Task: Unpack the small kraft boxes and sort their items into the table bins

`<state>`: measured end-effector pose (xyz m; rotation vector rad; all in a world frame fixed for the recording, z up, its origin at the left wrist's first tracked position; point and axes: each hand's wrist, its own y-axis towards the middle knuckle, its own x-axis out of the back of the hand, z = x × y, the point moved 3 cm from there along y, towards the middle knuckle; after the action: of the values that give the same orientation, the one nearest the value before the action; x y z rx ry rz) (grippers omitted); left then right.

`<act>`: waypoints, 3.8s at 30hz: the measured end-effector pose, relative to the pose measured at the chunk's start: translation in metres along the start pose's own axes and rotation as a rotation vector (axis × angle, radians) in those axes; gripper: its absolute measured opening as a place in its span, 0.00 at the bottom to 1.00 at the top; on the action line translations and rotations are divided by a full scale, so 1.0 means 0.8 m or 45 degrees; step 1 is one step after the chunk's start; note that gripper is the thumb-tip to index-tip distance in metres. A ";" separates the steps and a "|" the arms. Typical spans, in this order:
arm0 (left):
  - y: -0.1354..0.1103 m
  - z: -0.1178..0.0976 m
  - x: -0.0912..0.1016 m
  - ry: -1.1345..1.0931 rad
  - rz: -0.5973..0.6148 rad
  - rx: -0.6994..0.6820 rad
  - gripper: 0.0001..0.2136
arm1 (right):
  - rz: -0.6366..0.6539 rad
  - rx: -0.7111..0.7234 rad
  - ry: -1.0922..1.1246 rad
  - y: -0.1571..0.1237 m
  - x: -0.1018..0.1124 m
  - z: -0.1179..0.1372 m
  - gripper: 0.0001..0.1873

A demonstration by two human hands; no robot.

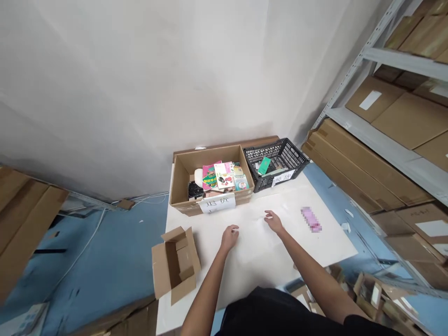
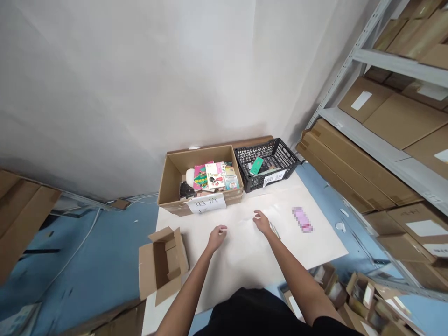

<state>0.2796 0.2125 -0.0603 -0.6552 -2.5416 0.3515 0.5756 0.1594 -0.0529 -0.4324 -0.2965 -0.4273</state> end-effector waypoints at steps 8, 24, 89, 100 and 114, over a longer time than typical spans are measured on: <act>-0.105 0.084 -0.153 0.633 0.558 0.345 0.39 | 0.583 -0.138 -1.014 -0.101 0.003 -0.165 0.44; -0.178 0.134 -0.173 0.505 0.083 0.248 0.40 | 0.472 -0.089 -0.307 -0.133 -0.046 -0.184 0.27; -0.365 -0.299 -0.543 0.551 0.623 -1.679 0.11 | -1.182 -0.138 -0.787 -0.604 0.380 -0.241 0.09; -0.494 -0.367 -0.783 0.707 1.055 -1.857 0.16 | -1.264 -0.617 -0.541 -0.725 0.513 -0.409 0.36; -0.416 -0.339 -0.697 0.722 0.847 -1.575 0.25 | -1.272 -0.195 -0.515 -0.638 0.518 -0.330 0.42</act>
<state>0.7189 -0.3223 0.0692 -1.7083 -1.6753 -1.1386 0.7515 -0.5205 0.0415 -0.5001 -0.8844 -1.3499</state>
